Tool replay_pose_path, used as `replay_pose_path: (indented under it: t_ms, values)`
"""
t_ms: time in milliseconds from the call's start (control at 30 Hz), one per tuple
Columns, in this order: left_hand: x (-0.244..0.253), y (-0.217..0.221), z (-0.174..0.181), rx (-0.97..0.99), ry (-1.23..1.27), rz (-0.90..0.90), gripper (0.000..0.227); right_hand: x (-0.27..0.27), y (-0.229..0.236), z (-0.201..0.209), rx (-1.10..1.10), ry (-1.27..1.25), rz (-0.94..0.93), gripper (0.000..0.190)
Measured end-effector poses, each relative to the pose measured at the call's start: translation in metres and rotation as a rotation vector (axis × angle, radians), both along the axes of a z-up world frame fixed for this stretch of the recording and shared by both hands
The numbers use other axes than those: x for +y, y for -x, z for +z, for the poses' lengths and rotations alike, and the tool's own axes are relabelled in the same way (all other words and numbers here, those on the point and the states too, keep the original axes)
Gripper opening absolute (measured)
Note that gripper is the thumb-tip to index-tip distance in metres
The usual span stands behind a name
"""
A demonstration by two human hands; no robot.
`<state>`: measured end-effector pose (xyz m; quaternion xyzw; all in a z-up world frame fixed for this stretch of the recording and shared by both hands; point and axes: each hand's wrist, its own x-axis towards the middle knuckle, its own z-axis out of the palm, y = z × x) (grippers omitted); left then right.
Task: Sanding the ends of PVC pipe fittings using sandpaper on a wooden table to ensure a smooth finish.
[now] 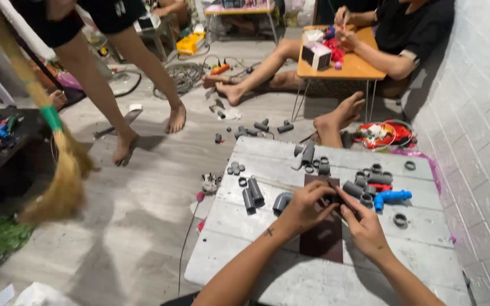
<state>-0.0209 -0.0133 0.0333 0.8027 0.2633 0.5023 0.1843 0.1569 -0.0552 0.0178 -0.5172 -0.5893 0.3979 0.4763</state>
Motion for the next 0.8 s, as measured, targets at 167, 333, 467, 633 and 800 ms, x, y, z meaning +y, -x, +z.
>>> replay_pose_path:
  t_ms: [167,333,467,633,800]
  values:
    - [0.0,0.001,0.004,-0.058,0.061,0.011,0.031,0.006,0.0,0.005,0.06,-0.005,0.018,0.049]
    - [-0.005,-0.001,0.004,-0.076,0.119,-0.035,0.028,-0.001,-0.001,-0.002,0.095,0.082,-0.019,0.05]
    - [0.003,0.002,0.004,-0.107,0.076,0.033,0.03,0.003,0.0,0.001,0.1,0.017,0.025,0.051]
    - [0.006,0.0,-0.011,-0.086,0.057,-0.059,0.024,0.001,-0.001,-0.007,0.179,-0.008,0.026,0.046]
    - [0.021,-0.003,-0.036,-0.079,0.018,-0.01,0.028,0.0,0.005,0.006,0.241,-0.021,0.053,0.049]
